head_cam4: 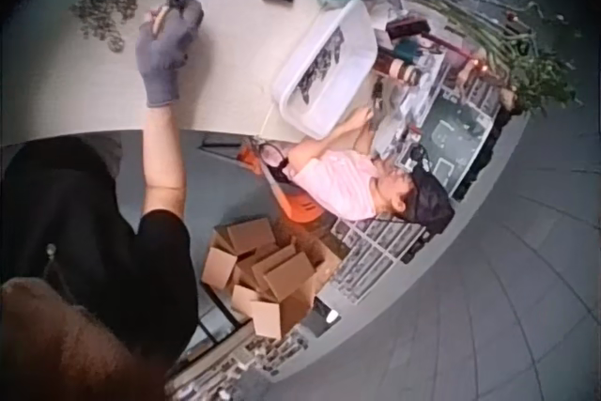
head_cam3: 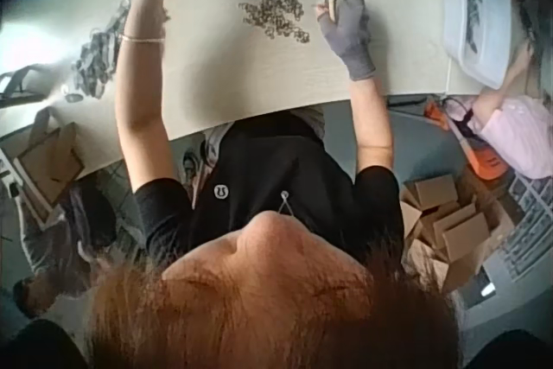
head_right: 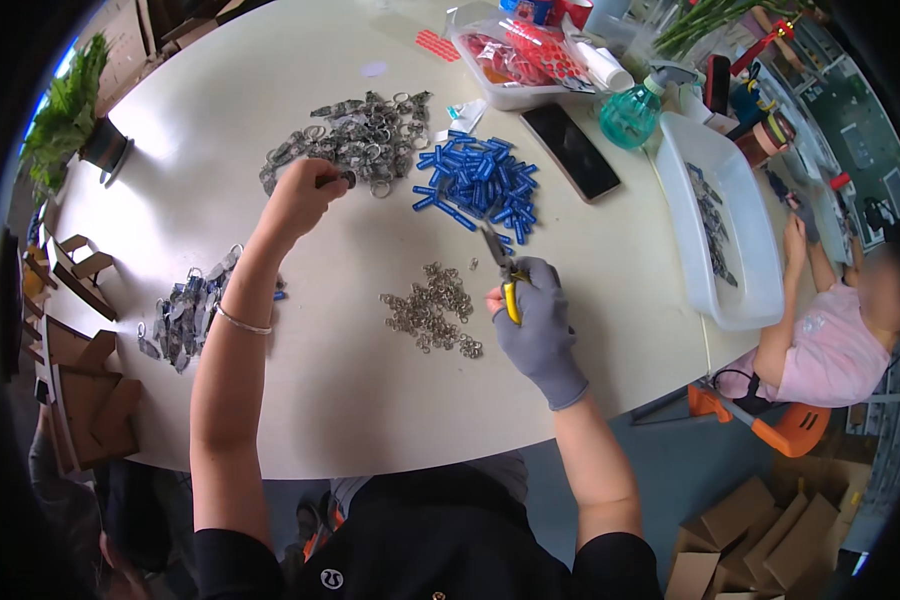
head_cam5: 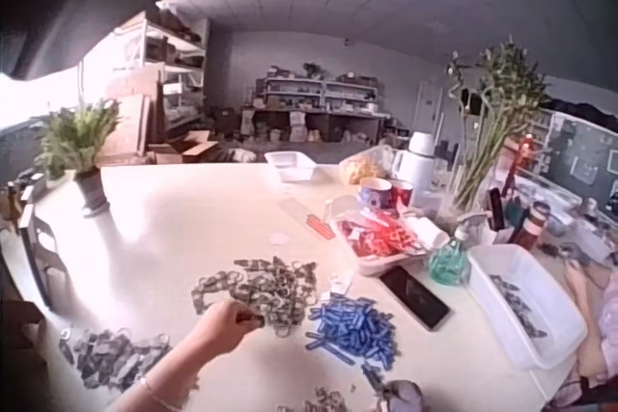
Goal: The person uses pliers to attach small metal rings to blue plastic components and patterned fabric pieces. They repeatedly pick up a ring, open it with the pliers, slide it onto a component, and close it to form a keychain. The finished keychains are placed in a pile on the table.
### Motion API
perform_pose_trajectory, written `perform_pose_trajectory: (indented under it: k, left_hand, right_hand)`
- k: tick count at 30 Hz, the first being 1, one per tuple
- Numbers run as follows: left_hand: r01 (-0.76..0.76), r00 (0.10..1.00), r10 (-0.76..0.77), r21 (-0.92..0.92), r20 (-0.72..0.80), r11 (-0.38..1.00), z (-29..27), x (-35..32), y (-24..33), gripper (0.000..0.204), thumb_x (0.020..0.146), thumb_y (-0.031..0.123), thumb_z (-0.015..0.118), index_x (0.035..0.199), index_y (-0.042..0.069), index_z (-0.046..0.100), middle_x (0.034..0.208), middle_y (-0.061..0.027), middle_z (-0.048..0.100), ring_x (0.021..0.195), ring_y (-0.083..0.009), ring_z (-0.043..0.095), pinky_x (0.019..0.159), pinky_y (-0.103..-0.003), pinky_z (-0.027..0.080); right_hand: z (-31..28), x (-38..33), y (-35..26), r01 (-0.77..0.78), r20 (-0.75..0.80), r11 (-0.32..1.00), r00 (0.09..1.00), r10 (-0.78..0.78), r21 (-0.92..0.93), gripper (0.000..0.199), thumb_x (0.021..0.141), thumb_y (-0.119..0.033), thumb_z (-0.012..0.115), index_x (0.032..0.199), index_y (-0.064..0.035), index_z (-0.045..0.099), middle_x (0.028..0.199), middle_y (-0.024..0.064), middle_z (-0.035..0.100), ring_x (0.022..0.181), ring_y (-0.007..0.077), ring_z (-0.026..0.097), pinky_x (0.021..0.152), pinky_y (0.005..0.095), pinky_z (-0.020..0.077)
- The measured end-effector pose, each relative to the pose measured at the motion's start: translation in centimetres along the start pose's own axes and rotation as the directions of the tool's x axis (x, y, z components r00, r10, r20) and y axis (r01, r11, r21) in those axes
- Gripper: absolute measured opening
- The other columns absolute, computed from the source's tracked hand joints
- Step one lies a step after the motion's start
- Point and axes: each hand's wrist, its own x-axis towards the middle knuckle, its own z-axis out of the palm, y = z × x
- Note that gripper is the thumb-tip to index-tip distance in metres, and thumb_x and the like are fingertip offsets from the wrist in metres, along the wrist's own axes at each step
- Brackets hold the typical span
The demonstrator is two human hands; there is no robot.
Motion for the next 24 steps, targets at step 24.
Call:
perform_pose_trajectory:
  k: [24]
  left_hand:
    - [0.322,0.930,0.154,-0.942,0.333,0.092,-0.8,-9.2,2.4,0.015,0.094,0.004,0.054,0.109,0.005,0.055,0.095,-0.0079,0.063,0.087,-0.0164,0.064,0.077,-0.028,0.054]
  right_hand:
    - [-0.2,0.0,0.3,-0.032,-0.151,0.998,0.988,0.023,-0.056,0.010,0.076,0.003,0.062,0.086,0.0007,0.064,0.103,0.0132,0.057,0.095,0.0276,0.055,0.081,0.0362,0.0461]
